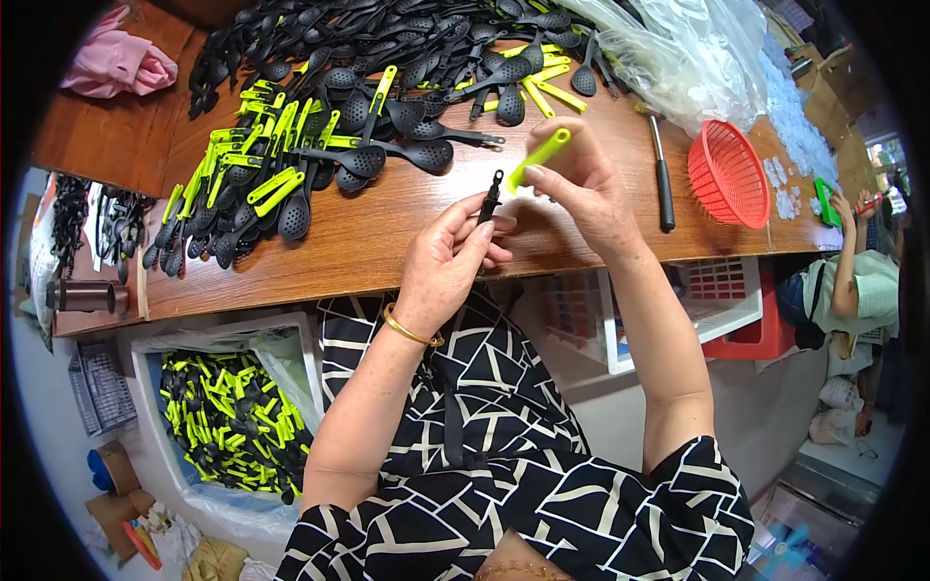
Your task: The person assembles kitchen utensils by inserting black plastic spoons into neon green plastic handles. They pick up a spoon and a handle, align them, and press them together. The person repeats this process for multiple utensils, placing the finished items on the table.
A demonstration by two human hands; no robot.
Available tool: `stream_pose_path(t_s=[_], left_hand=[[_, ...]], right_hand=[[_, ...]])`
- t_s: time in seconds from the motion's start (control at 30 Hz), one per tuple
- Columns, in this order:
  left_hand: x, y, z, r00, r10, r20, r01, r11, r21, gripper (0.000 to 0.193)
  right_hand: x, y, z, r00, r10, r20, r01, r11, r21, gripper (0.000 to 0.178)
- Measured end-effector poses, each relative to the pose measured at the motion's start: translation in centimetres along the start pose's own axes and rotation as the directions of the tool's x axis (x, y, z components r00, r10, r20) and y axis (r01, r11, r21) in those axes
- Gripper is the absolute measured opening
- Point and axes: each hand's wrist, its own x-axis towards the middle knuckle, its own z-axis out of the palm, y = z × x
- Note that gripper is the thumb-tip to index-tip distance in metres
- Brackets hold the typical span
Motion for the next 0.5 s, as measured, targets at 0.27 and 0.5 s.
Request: stream_pose_path(t_s=[0.27,0.5], left_hand=[[-0.1,0.1,-0.1,0.999,-0.005,0.049,0.007,0.999,-0.037,0.04],[-0.1,-0.5,-0.9,0.997,-0.033,0.069,0.038,0.997,-0.073,0.04]], right_hand=[[1.4,2.0,-2.1,0.968,0.128,0.214,-0.15,0.984,0.092,0.02],[1.1,0.4,-0.4,0.956,0.203,0.211,-0.209,0.978,0.008,0.019]])
